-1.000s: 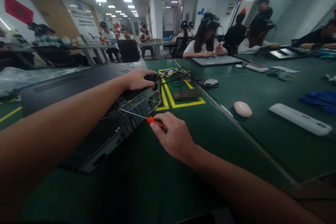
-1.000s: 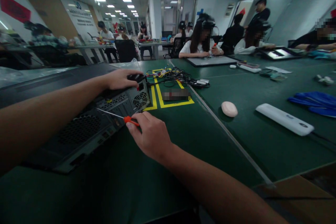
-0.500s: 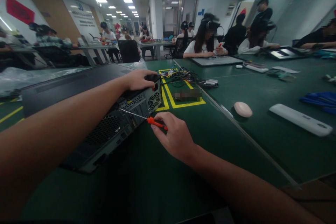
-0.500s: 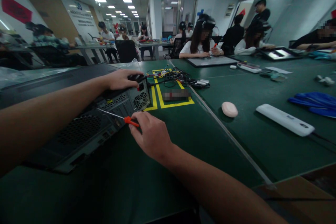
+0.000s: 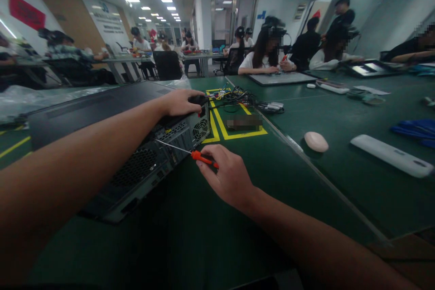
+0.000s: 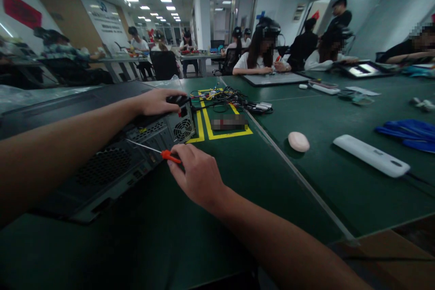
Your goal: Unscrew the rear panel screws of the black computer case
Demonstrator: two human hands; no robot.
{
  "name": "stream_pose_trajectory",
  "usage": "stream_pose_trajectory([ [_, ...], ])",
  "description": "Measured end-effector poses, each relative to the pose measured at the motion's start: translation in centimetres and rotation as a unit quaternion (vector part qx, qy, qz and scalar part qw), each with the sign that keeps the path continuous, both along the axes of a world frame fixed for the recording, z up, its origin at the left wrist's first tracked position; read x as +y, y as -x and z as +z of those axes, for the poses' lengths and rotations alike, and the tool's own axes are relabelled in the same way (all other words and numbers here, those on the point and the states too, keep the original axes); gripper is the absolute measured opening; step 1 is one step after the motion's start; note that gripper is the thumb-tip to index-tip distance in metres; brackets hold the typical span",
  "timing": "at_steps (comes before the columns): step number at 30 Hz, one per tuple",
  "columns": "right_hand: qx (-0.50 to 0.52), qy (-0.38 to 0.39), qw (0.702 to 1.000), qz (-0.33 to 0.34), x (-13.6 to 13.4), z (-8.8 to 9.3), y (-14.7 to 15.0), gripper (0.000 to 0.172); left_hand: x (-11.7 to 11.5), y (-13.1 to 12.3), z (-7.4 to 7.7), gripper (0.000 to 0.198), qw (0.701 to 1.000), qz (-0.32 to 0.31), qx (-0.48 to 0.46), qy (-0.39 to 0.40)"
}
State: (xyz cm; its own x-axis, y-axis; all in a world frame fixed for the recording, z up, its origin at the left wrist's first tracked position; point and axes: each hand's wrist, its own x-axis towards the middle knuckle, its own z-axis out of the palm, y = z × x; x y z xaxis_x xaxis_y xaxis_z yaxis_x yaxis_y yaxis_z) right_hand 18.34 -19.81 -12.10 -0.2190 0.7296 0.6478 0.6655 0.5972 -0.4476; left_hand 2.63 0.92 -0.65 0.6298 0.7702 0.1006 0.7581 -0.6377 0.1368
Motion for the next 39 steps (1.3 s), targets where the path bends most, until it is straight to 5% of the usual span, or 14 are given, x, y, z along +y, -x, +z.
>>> stream_pose_trajectory([
  [39, -0.006, 0.017, 1.000, -0.006, -0.16, 0.27, -0.12, 0.018, 0.02, -0.04, -0.02, 0.084, 1.000, -0.001, 0.002, 0.000],
])
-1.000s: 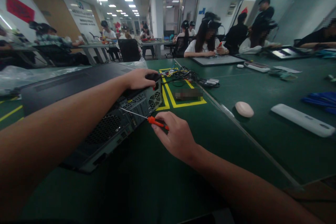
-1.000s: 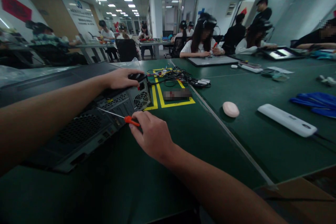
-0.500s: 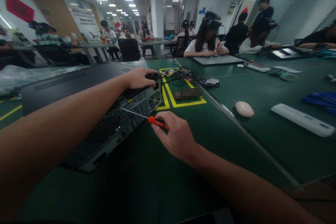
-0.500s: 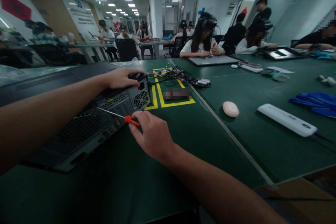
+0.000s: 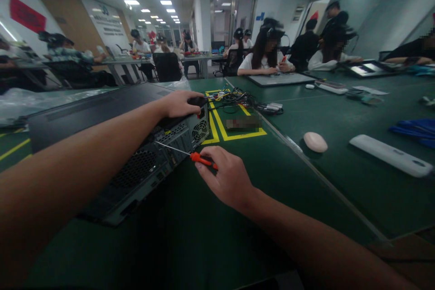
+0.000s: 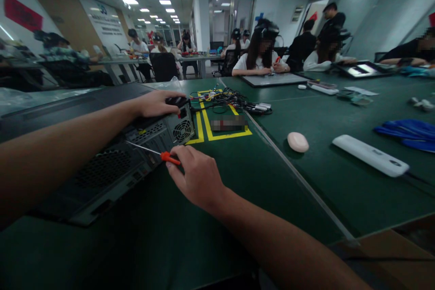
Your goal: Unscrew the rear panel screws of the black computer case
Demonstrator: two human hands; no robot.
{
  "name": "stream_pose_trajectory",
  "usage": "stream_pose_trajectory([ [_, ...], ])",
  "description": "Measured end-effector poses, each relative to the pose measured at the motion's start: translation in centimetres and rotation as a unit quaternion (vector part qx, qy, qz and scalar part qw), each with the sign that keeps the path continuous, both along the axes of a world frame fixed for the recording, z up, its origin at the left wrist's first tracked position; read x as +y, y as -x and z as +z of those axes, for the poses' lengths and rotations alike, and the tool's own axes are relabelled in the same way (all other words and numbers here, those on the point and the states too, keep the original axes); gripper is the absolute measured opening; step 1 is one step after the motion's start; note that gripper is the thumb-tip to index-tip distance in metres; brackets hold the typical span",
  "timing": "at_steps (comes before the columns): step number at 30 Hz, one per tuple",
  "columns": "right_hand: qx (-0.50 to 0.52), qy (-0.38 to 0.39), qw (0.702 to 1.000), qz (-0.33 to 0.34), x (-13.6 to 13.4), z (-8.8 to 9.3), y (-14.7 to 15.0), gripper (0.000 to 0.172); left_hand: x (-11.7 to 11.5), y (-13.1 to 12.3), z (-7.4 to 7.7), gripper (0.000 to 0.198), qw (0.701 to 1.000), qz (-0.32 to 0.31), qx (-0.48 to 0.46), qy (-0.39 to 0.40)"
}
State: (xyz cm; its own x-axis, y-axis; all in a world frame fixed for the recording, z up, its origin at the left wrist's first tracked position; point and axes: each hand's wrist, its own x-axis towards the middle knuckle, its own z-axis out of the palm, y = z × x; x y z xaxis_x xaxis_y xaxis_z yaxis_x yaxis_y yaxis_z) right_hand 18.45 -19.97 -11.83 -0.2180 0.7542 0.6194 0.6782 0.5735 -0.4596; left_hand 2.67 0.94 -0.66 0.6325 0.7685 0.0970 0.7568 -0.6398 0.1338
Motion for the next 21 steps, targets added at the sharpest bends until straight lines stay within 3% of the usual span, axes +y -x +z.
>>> stream_pose_trajectory([
  [21, 0.020, 0.015, 1.000, 0.002, 0.04, 0.08, 0.15, 0.023, -0.20, 0.02, 0.05, 0.083, 1.000, -0.001, -0.004, 0.003],
])
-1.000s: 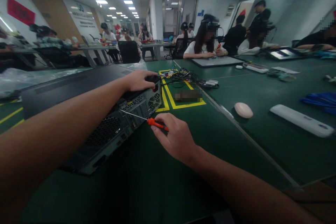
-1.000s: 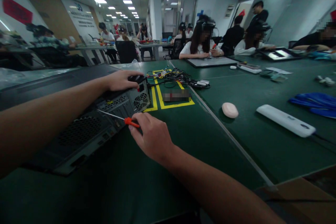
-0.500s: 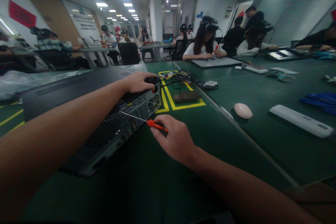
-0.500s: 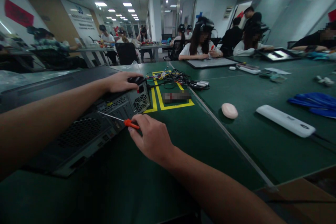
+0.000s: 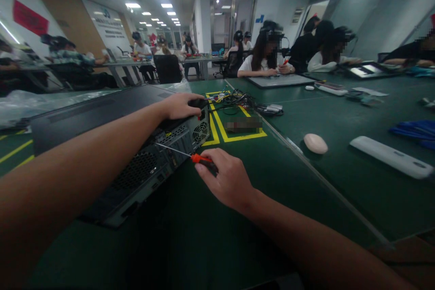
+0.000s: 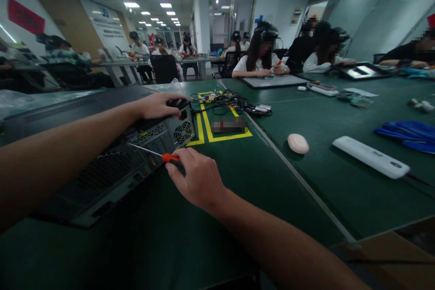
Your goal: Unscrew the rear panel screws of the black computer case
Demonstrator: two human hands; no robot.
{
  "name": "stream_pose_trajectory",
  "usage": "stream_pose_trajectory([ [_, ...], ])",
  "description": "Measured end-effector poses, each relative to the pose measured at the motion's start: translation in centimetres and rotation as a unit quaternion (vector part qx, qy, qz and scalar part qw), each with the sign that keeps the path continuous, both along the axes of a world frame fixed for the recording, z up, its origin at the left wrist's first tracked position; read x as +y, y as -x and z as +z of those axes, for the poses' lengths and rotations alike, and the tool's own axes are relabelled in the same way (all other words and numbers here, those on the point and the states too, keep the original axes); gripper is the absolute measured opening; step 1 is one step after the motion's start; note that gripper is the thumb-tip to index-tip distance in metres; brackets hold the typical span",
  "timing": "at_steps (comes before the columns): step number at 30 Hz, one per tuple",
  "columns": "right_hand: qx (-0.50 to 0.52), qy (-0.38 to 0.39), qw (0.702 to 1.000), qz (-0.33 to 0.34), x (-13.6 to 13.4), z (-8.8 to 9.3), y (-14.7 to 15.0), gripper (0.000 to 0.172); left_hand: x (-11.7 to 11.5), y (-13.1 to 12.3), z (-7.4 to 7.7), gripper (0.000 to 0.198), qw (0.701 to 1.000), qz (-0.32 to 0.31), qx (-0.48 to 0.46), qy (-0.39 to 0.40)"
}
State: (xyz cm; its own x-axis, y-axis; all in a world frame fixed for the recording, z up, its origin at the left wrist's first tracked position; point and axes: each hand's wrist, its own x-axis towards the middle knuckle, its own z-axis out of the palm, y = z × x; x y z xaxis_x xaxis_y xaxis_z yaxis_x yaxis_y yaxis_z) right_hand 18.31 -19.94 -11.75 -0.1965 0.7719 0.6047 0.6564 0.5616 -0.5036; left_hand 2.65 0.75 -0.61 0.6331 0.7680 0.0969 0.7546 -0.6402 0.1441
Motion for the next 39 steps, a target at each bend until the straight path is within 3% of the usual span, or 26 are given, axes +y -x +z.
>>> stream_pose_trajectory([
  [11, 0.011, 0.037, 0.999, 0.017, 0.15, -0.09, 0.07, 0.030, 0.14, 0.03, 0.02, 0.084, 1.000, -0.003, 0.003, 0.001],
  [18, -0.014, 0.033, 0.999, 0.019, 0.25, -0.17, -0.09, 0.016, -0.26, -0.11, 0.14, 0.086, 1.000, -0.001, 0.000, 0.004],
  [39, -0.023, 0.027, 0.999, 0.017, -0.04, -0.01, -0.17, 0.020, -0.07, -0.08, 0.11, 0.085, 1.000, 0.004, -0.001, 0.004],
])
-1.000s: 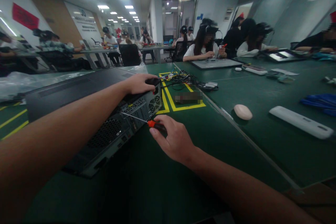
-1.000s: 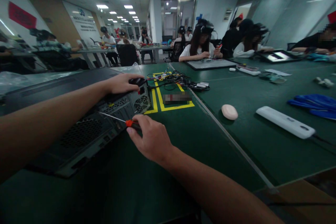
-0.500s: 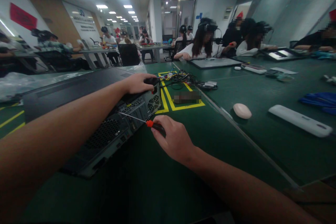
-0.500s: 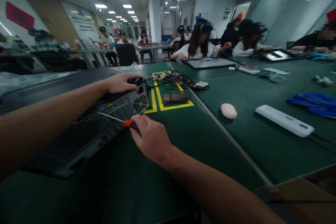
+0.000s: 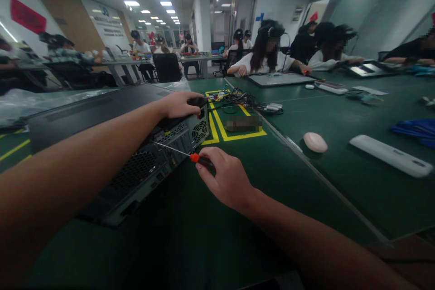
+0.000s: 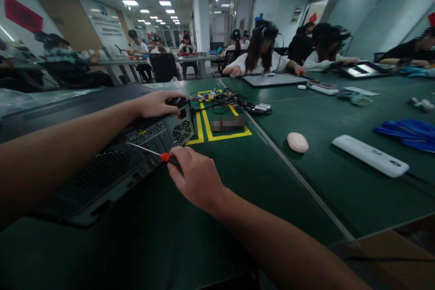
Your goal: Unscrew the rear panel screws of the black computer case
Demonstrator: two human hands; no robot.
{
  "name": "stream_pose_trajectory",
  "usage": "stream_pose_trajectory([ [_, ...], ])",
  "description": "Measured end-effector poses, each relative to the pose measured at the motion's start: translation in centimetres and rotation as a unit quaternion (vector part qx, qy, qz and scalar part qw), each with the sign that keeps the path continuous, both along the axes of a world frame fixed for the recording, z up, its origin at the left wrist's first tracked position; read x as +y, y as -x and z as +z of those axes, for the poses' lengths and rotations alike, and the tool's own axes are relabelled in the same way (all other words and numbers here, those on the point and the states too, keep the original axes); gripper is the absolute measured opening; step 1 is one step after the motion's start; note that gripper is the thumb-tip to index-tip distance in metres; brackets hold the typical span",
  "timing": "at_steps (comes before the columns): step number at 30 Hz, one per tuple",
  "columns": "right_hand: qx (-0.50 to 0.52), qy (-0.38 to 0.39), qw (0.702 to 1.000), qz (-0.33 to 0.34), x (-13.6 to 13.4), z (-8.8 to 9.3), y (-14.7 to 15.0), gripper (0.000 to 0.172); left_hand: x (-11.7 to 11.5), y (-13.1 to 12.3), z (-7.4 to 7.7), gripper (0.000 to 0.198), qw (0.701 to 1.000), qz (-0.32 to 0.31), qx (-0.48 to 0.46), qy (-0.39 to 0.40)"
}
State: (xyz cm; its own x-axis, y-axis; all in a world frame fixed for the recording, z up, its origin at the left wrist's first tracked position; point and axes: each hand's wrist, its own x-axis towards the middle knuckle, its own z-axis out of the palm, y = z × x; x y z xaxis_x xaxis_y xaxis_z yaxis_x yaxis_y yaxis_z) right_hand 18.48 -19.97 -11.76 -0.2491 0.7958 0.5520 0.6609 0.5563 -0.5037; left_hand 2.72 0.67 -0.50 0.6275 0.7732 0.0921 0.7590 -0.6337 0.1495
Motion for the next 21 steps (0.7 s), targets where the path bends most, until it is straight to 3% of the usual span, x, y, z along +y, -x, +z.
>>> stream_pose_trajectory([
  [21, -0.005, -0.011, 1.000, -0.017, -0.11, 0.21, 0.02, 0.019, 0.07, -0.01, -0.08, 0.083, 1.000, 0.002, 0.007, -0.003],
])
